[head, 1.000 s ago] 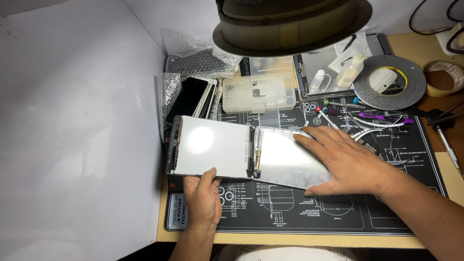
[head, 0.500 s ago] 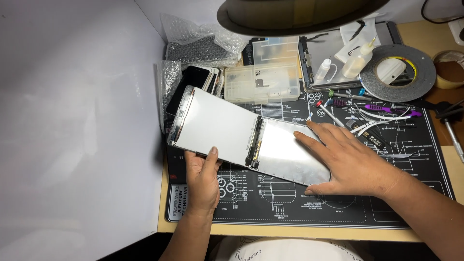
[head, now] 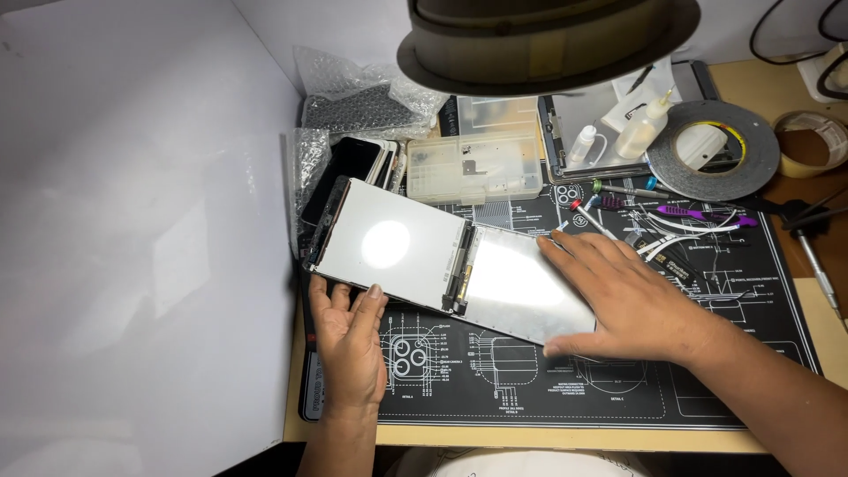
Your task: The person uses a red-handled screwdriver to unscrew and remove components from a disassembled smartphone lying on a black work mat. They manipulate the phone's internal parts and screen assembly, occasionally flipping the device over to access different sides.
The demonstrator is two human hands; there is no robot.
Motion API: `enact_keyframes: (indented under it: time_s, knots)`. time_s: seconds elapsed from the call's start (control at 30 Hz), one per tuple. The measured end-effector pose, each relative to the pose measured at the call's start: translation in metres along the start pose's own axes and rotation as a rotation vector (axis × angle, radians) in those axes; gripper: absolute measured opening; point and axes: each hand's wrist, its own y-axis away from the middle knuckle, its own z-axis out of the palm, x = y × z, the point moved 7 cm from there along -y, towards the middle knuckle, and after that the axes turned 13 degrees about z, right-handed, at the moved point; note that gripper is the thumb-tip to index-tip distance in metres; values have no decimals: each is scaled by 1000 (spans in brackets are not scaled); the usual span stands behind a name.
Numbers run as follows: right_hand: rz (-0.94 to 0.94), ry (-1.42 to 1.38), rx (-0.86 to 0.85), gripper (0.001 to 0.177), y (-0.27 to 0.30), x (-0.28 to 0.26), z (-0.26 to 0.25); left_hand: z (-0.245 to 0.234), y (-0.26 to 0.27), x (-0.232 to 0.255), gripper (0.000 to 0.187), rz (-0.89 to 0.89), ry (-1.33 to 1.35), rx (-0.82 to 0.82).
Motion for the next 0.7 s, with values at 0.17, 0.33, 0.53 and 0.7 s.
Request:
enact_keyframes:
  time_s: [0.17, 0.33, 0.53, 0.7]
  knots:
    - [125, -109, 114, 110, -11, 5, -22, 7, -11, 12, 73, 91, -55, -67]
    - [38, -106, 274, 88, -4, 5, -29, 4, -21, 14, 77, 59, -92, -74]
    - [131, -131, 168, 82, 2, 21, -24, 11, -19, 29, 71, 178, -137, -122]
    - [112, -100, 198, 70, 3, 30, -23, -2, -25, 18, 79, 178, -86, -61]
